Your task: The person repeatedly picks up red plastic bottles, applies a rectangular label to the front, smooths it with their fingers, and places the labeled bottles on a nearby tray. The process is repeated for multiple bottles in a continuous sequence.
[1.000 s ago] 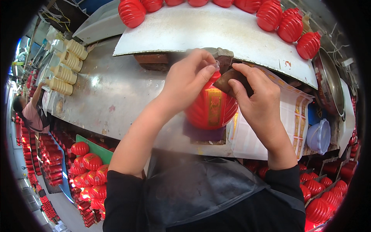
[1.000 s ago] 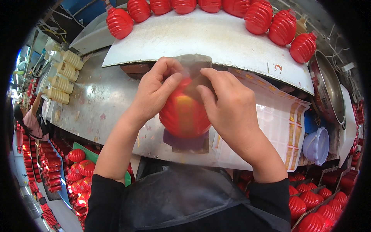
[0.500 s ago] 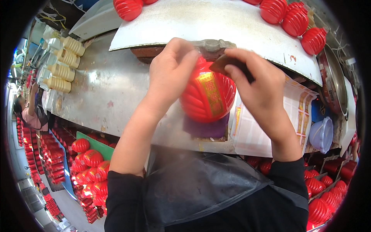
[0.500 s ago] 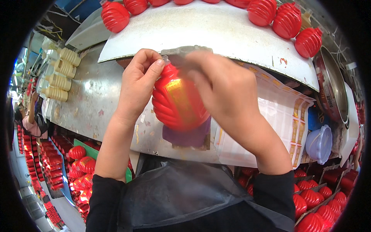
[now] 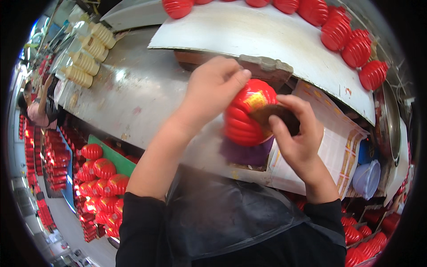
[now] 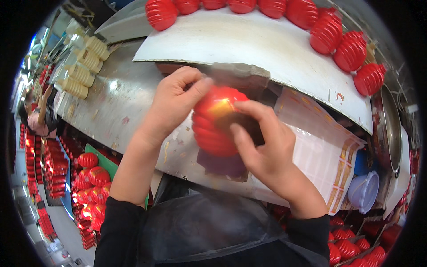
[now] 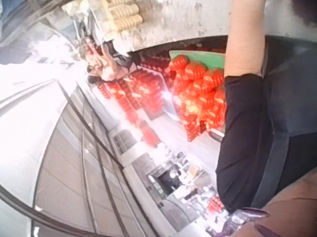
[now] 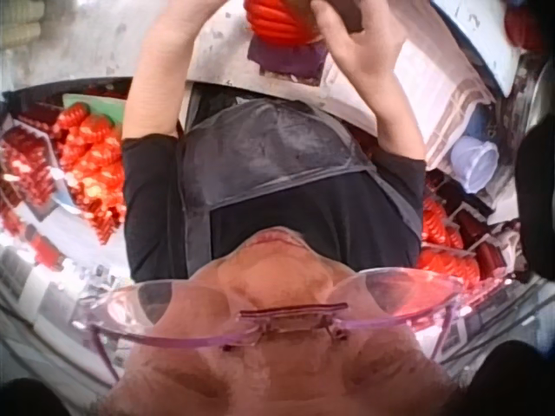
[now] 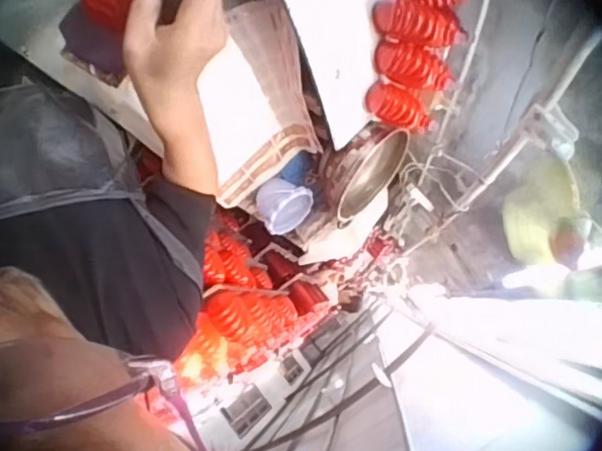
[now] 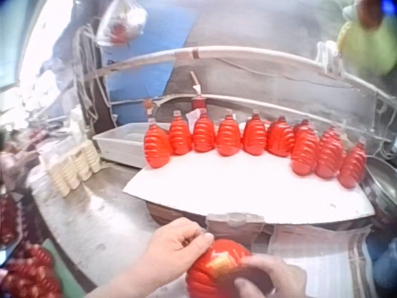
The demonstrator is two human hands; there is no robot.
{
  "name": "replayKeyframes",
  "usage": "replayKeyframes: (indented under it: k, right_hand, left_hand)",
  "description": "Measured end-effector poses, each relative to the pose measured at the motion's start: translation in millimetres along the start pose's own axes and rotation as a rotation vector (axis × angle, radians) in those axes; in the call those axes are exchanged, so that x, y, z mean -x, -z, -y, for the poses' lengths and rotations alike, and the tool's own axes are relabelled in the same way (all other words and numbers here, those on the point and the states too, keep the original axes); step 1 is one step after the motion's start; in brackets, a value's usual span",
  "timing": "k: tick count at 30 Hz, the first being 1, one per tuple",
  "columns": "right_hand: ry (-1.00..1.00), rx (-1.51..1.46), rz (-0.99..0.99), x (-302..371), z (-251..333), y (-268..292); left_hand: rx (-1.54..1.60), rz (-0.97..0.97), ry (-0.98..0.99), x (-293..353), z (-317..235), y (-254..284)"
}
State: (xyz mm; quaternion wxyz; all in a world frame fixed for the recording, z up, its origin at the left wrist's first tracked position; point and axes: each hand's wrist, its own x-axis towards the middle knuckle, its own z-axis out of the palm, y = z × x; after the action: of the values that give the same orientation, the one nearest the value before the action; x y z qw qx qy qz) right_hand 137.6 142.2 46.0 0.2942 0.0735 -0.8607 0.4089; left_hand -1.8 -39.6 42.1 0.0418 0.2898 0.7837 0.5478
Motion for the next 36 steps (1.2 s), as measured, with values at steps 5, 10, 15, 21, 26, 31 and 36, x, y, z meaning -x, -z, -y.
replayKeyframes:
  k: [5,10,15,21,26,31,36]
  right_hand:
    - [-0.108,0.187,0.038,-25.3,4.6,10.0]
    - [-0.165,-0.097,0.133,-29.0,-2.7,13.3]
    - [-0.348,-0.199,0.002,-45.7,-25.6,4.0]
    - [-0.408,-0.766,0.323,-57.9,-10.4,-46.6]
    - [-0.499,-0.891,0.5,-63.5,0.2,-77.8]
    - [-0.594,-0.94,0.606,-62.4,-3.9,-89.7]
    - [-0.68,-0.913,0.588,-55.0,1.2,-94.1]
  left_hand:
    - [-0.217,-0.173,-0.251,23.2,-7.5,-8.1]
    - [-0.168,-0.318,-0.466,58.9,-17.7,-0.6]
    - [-0.166,-0.527,-0.402,122.5,-28.2,41.0]
    - [-0.541,-0.689,-0.026,261.4,-26.7,122.4]
    - [-0.82,-0.785,0.343,380.2,-1.5,141.8]
    - [-0.847,-0.827,0.449,465.2,54.2,148.2]
    - [-0.904,-0.777,0.512,503.7,88.4,151.9]
